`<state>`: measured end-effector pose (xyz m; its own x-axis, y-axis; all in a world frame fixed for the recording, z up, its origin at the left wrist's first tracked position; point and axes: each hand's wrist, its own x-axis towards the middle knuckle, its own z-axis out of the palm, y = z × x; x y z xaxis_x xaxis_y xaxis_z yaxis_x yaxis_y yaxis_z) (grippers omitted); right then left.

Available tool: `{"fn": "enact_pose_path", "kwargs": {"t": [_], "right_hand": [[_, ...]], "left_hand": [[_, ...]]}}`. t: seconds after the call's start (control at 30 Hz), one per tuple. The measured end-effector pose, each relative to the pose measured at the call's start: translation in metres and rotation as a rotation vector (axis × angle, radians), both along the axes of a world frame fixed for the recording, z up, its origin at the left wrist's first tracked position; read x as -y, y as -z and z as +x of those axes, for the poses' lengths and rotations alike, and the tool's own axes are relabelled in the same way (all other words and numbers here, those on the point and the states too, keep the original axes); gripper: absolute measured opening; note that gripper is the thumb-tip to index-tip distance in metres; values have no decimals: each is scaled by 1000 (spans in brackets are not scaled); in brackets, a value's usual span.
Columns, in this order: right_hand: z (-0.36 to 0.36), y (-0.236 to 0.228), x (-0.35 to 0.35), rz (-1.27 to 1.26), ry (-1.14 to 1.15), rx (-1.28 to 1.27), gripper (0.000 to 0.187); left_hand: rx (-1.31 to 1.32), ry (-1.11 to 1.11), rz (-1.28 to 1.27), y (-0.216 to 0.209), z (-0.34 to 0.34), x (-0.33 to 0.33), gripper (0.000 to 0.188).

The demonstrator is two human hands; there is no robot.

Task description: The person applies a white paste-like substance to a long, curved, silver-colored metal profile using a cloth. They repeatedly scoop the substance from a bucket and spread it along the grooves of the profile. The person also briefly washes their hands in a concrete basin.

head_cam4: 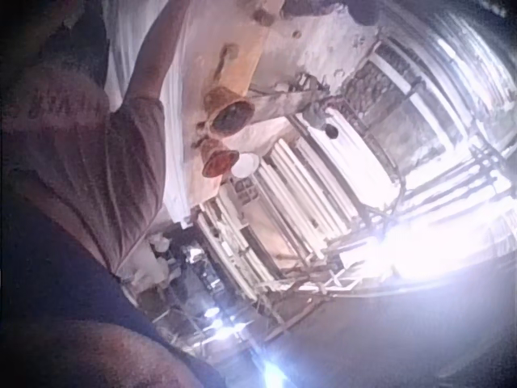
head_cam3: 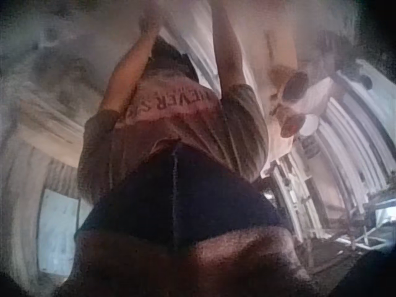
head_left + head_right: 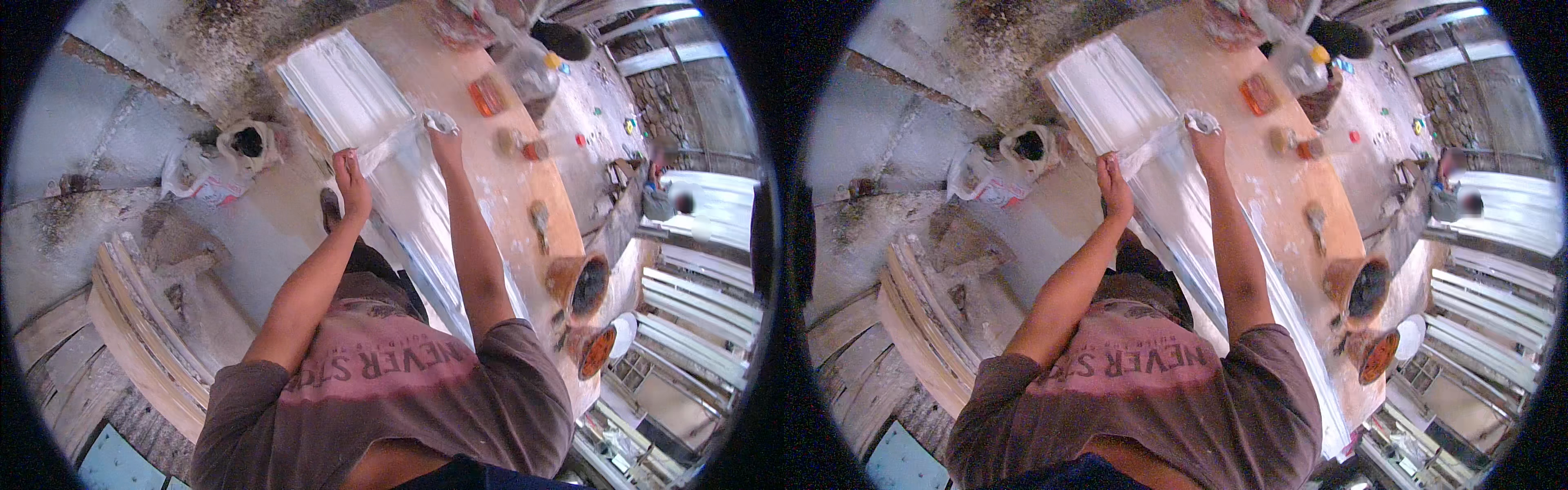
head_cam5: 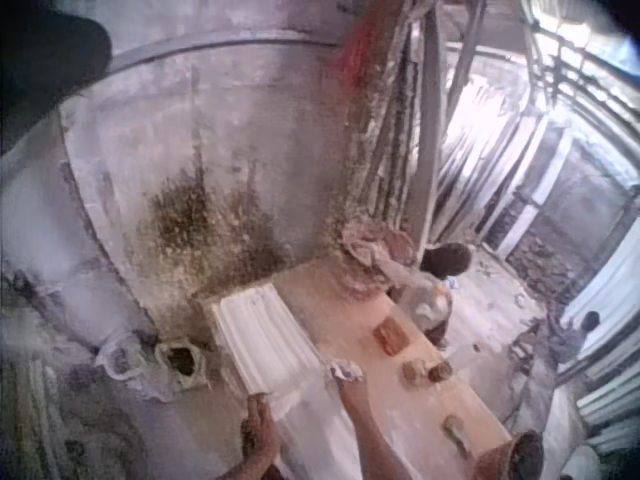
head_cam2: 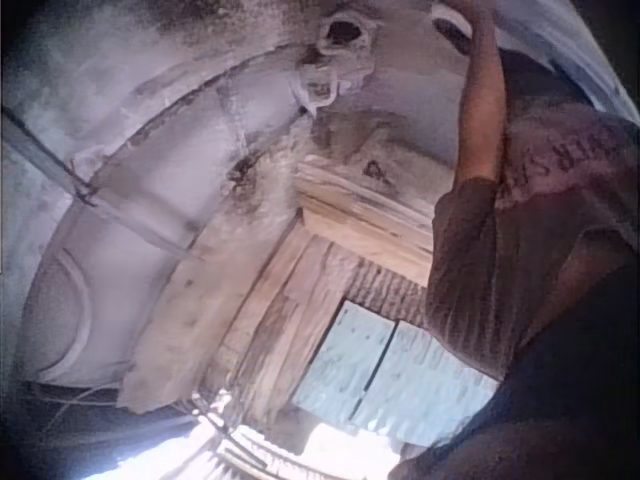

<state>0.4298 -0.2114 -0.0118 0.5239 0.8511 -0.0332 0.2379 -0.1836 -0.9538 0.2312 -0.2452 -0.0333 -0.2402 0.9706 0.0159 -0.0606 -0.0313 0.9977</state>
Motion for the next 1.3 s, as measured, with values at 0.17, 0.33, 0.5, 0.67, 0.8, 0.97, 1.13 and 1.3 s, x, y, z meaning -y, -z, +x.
{"fn": "enact_pose_path", "kwargs": {"t": [0.17, 0.33, 0.5, 0.67, 0.8, 0.97, 1.13, 1.3], "right_hand": [[25, -4, 88, -35, 6, 72, 23], [55, -15, 186, -103, 50, 85, 25], [87, -22, 283, -153, 35, 94, 30], [129, -4, 375, -128, 54, 257, 31], [148, -14, 458, -121, 13, 131, 31], [184, -16, 568, -84, -37, 77, 29], [225, -18, 691, -106, 49, 168, 28], [267, -19, 817, -86, 36, 149, 29]], "left_hand": [[5, 4, 24, 6, 28, 89, 27], [-14, 69, -80, -4, 57, 187, 23], [3, 99, -49, 5, 88, 280, 20], [72, 51, -44, 2, 128, 377, 19], [20, 19, -38, 0, 156, 461, 18], [37, -17, -94, -1, 194, 578, 24], [30, 57, -94, -7, 232, 697, 20], [-4, 87, -72, -3, 271, 817, 20]]}}
